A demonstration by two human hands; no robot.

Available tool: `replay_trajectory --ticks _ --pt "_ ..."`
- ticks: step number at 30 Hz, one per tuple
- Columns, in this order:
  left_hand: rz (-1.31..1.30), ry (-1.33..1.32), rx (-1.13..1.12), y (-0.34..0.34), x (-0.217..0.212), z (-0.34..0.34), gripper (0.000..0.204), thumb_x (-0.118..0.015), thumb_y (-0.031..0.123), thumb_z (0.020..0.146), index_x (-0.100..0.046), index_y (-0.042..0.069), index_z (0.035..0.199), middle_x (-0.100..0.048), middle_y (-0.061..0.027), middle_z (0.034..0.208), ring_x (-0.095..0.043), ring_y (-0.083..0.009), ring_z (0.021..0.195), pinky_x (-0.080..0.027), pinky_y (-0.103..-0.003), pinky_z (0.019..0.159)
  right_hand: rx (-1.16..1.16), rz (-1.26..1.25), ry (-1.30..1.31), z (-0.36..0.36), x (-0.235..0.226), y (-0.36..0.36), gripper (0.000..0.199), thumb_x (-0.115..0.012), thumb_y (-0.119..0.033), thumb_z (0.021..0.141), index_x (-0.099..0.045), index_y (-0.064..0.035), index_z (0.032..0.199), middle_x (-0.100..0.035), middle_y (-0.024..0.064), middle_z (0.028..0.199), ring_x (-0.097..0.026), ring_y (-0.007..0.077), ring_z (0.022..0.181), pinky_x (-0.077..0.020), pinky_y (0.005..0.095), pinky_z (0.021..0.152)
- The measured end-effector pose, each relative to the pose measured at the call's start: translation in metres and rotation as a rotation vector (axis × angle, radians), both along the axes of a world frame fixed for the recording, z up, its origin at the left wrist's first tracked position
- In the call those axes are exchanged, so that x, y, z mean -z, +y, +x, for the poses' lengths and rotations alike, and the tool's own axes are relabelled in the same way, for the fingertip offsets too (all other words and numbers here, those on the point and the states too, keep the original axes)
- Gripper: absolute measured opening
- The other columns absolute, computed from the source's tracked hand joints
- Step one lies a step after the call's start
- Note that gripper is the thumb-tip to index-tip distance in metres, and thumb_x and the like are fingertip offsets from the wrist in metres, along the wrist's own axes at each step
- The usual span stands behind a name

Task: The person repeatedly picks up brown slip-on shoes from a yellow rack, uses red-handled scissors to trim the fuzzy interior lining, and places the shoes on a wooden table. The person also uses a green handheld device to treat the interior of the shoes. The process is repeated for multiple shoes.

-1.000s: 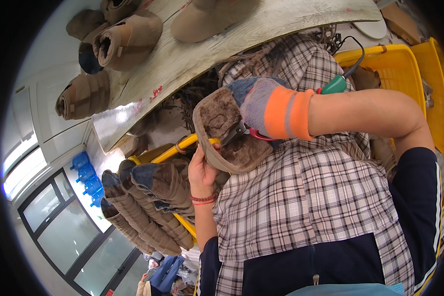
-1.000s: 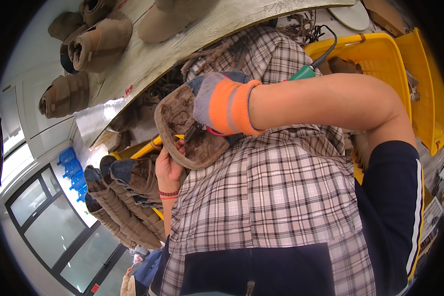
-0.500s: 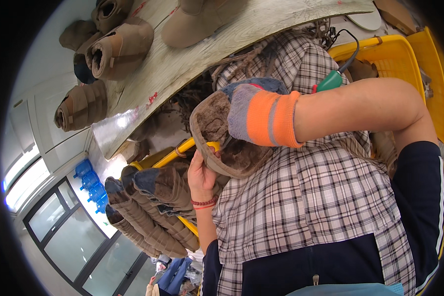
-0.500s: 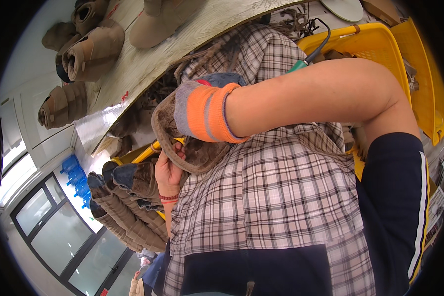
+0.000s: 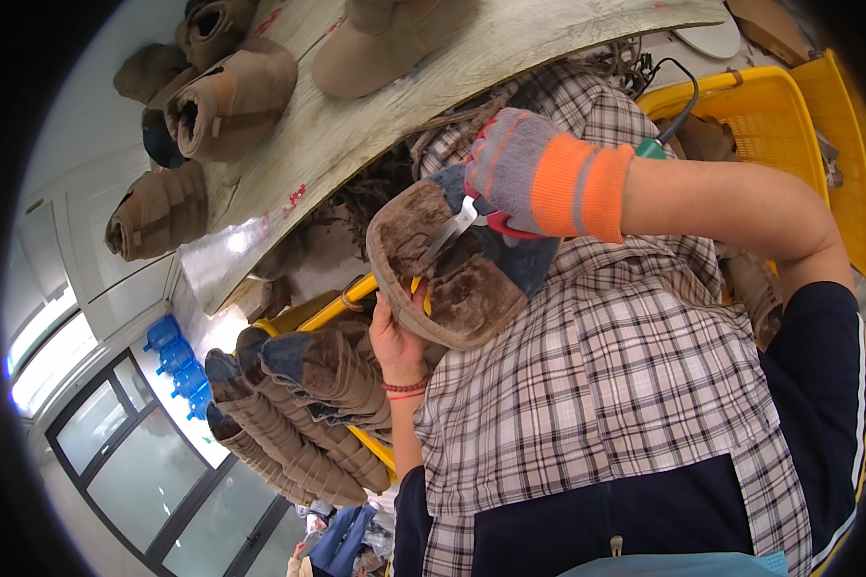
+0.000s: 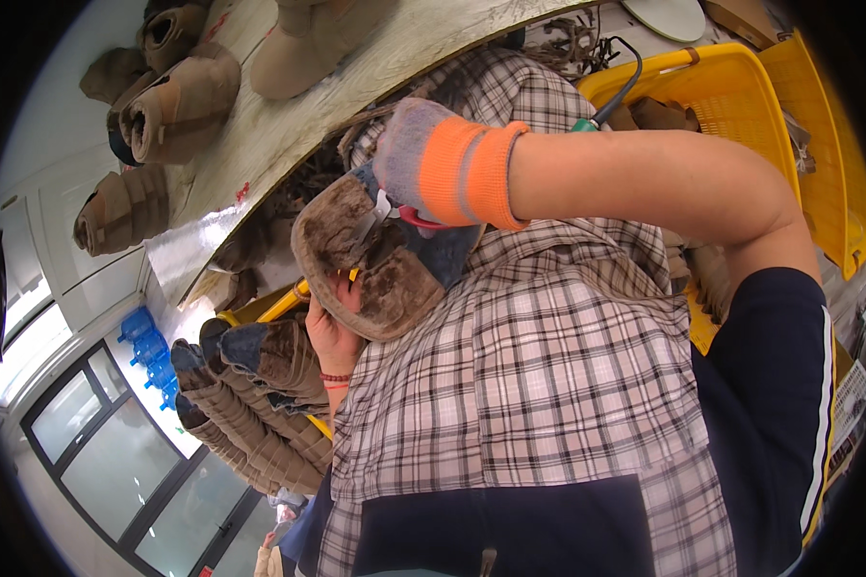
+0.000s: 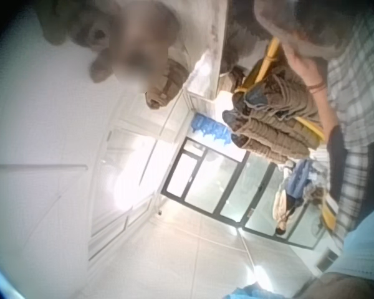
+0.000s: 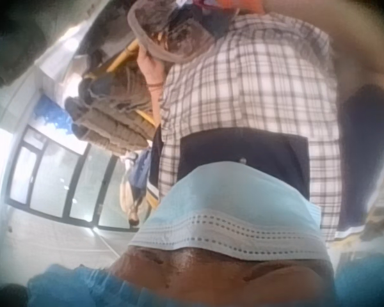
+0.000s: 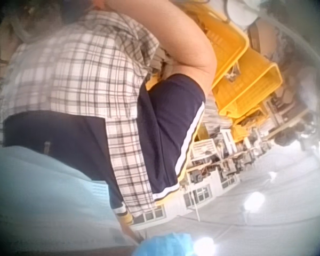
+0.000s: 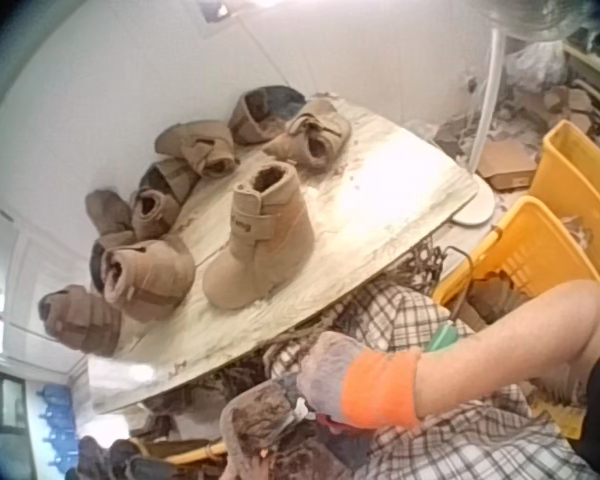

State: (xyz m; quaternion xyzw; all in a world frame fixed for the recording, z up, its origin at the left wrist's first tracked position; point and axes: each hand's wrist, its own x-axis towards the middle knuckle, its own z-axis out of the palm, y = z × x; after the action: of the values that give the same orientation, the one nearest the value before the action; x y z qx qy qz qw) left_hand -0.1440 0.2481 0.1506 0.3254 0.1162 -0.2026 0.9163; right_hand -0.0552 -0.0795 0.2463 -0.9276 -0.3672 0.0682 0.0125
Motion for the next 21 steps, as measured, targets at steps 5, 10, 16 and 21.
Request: replay_trajectory --ticks 5,10,16,21 --pt "0.114 0.090 -0.106 -0.031 -0.016 0.013 0.036 -0.046 0.024 0.099 -0.051 0.004 0.129 -0.055 -0.0097 0.128 -0.046 -0.0268 0.123 -0.031 -0.048 0.109 0.042 -0.054 0.049 -0.002 0.003 0.000 0.032 -0.065 -0.041 0.077 -0.067 -0.0129 0.092 -0.064 0.0040 0.082 -0.062 0.0219 0.082 -0.0477 0.0344 0.075" --pt "-0.161 0.048 0.028 -0.010 -0.007 0.017 0.029 -0.043 0.016 0.097 -0.054 0.000 0.119 -0.054 -0.0136 0.127 -0.042 -0.0308 0.128 -0.034 -0.046 0.106 0.072 0.168 0.090 -0.007 0.005 -0.013 0.031 -0.072 -0.036 0.072 -0.067 -0.0129 0.091 -0.065 0.0045 0.084 -0.062 0.0229 0.083 -0.0478 0.0357 0.076" --pt "0.051 0.275 0.028 0.019 -0.033 0.014 0.028 -0.045 0.020 0.099 -0.056 0.000 0.115 -0.060 -0.0161 0.116 -0.056 -0.0317 0.111 -0.044 -0.049 0.095 0.170 0.367 0.037 -0.023 -0.001 -0.029 0.028 -0.074 -0.033 0.069 -0.067 -0.0138 0.089 -0.067 0.0052 0.083 -0.064 0.0243 0.082 -0.0492 0.0366 0.073" --pt "0.273 -0.247 -0.340 0.021 -0.154 -0.006 0.037 -0.045 0.020 0.098 -0.049 -0.002 0.128 -0.059 -0.0179 0.121 -0.058 -0.0343 0.107 -0.046 -0.055 0.094 0.354 0.561 -0.158 -0.032 -0.017 -0.066 0.028 -0.078 -0.022 0.063 -0.064 -0.0111 0.084 -0.065 0.0069 0.083 -0.063 0.0276 0.081 -0.0495 0.0365 0.072"
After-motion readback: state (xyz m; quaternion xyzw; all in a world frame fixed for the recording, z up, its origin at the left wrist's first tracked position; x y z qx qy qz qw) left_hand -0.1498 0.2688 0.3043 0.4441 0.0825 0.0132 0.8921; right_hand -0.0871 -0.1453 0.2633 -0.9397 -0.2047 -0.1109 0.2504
